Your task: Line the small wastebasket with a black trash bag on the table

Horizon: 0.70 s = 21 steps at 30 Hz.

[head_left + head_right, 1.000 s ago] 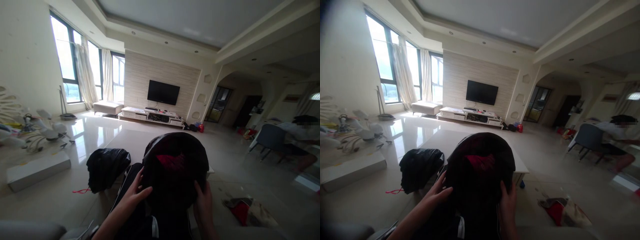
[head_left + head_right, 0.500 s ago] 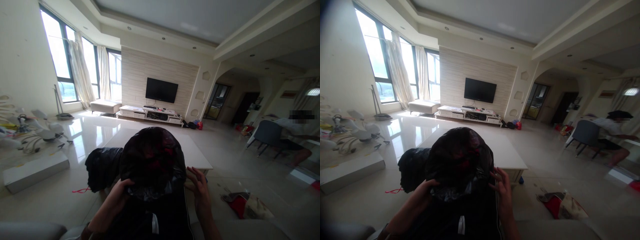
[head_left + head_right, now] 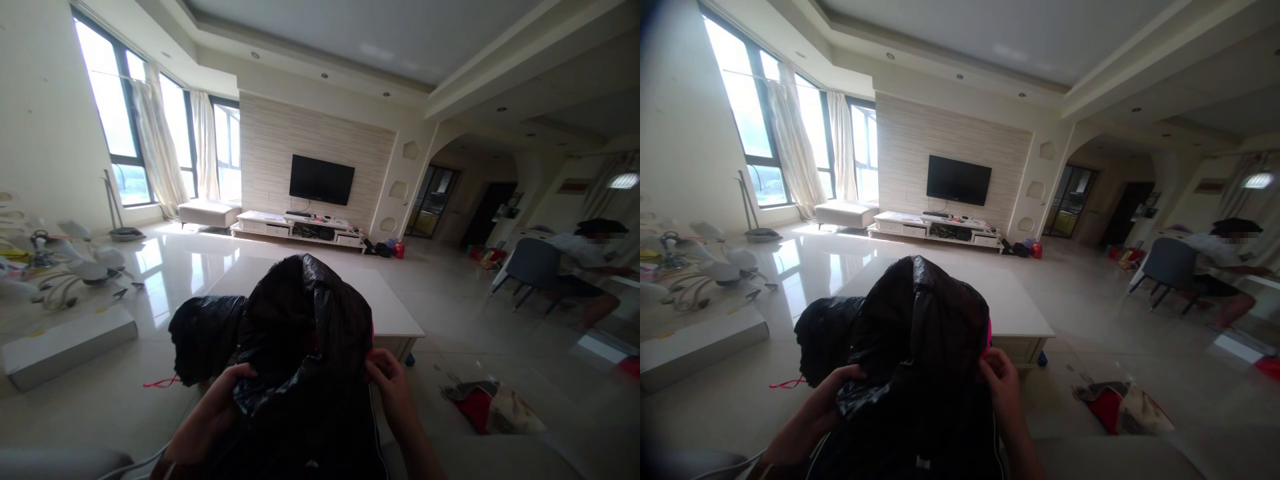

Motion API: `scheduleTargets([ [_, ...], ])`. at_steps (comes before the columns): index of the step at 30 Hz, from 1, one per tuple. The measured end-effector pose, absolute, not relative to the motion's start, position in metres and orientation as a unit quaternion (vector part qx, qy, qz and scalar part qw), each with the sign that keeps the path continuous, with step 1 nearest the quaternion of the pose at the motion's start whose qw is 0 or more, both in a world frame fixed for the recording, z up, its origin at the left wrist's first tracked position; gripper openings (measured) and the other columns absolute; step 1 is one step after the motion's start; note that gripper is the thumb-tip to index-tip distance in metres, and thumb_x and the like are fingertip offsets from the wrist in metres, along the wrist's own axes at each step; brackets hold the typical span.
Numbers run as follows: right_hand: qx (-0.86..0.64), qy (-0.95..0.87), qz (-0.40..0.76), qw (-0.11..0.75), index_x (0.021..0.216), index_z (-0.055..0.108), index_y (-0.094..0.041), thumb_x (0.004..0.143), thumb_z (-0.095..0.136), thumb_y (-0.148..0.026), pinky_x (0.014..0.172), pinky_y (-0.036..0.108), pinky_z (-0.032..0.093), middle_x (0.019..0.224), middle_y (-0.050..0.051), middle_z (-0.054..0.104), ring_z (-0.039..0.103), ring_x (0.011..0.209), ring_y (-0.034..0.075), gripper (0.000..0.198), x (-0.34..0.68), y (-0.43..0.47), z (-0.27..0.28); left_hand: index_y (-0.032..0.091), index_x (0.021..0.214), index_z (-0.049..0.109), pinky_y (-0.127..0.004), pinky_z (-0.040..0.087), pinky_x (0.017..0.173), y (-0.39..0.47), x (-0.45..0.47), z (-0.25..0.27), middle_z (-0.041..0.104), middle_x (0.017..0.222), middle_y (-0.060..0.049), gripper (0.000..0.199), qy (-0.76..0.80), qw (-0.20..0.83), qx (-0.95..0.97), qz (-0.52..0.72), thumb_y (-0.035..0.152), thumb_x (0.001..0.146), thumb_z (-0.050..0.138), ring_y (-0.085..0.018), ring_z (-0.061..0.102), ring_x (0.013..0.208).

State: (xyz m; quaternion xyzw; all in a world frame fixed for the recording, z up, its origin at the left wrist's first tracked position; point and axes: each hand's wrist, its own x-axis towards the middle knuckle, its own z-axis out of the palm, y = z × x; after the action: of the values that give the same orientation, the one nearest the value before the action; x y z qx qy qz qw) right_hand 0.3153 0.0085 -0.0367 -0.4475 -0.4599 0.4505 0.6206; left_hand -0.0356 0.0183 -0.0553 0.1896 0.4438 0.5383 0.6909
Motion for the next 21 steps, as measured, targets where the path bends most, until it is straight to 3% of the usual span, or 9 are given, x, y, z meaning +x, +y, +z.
scheduleTargets([
  [6,-0.469,-0.358,0.428,0.685,0.089,0.073,-0.022,0.069,0.09,-0.053,0.059,0.025,0.048,0.079,0.001,0.07,0.062,0.072,0.017,0.04,0.33,0.014,-0.041,0.021,0.074,0.064,-0.031,0.054,0.052,0.018,-0.035,-0.051,0.063,0.061,-0.001,0.026,0.474,0.695,0.195,0.504,-0.001,0.061,0.073,-0.021,0.064,0.056],
  [10,-0.421,-0.357,0.454,0.699,0.101,0.075,-0.024,0.082,0.08,-0.055,0.07,0.027,0.053,0.098,0.003,0.076,0.069,0.09,0.021,0.036,0.335,0.012,-0.035,0.02,0.09,0.07,-0.037,0.059,0.07,0.013,-0.039,-0.049,0.071,0.081,-0.003,0.035,0.48,0.669,0.253,0.508,0.006,0.06,0.078,-0.026,0.071,0.076],
  [12,-0.423,-0.375,0.442,0.697,0.104,0.075,-0.025,0.081,0.082,-0.054,0.075,0.03,0.055,0.101,0.003,0.077,0.07,0.092,0.022,0.038,0.337,0.013,-0.033,0.02,0.097,0.071,-0.041,0.059,0.079,0.014,-0.043,-0.052,0.074,0.09,-0.004,0.041,0.491,0.651,0.293,0.5,0.011,0.058,0.081,-0.029,0.072,0.087],
  [18,-0.45,-0.363,0.429,0.694,0.088,0.074,-0.021,0.066,0.094,-0.047,0.073,0.032,0.052,0.083,0.001,0.076,0.068,0.078,0.021,0.039,0.348,0.02,-0.036,0.02,0.107,0.071,-0.046,0.056,0.09,0.027,-0.054,-0.082,0.076,0.099,-0.006,0.057,0.508,0.619,0.342,0.492,0.019,0.052,0.085,-0.034,0.072,0.098],
  [21,-0.42,-0.362,0.452,0.699,0.094,0.075,-0.023,0.072,0.089,-0.049,0.074,0.032,0.053,0.09,0.002,0.077,0.069,0.083,0.022,0.037,0.357,0.018,-0.035,0.02,0.111,0.071,-0.047,0.056,0.093,0.031,-0.056,-0.093,0.077,0.103,-0.007,0.06,0.511,0.616,0.341,0.494,0.02,0.053,0.085,-0.036,0.072,0.103],
])
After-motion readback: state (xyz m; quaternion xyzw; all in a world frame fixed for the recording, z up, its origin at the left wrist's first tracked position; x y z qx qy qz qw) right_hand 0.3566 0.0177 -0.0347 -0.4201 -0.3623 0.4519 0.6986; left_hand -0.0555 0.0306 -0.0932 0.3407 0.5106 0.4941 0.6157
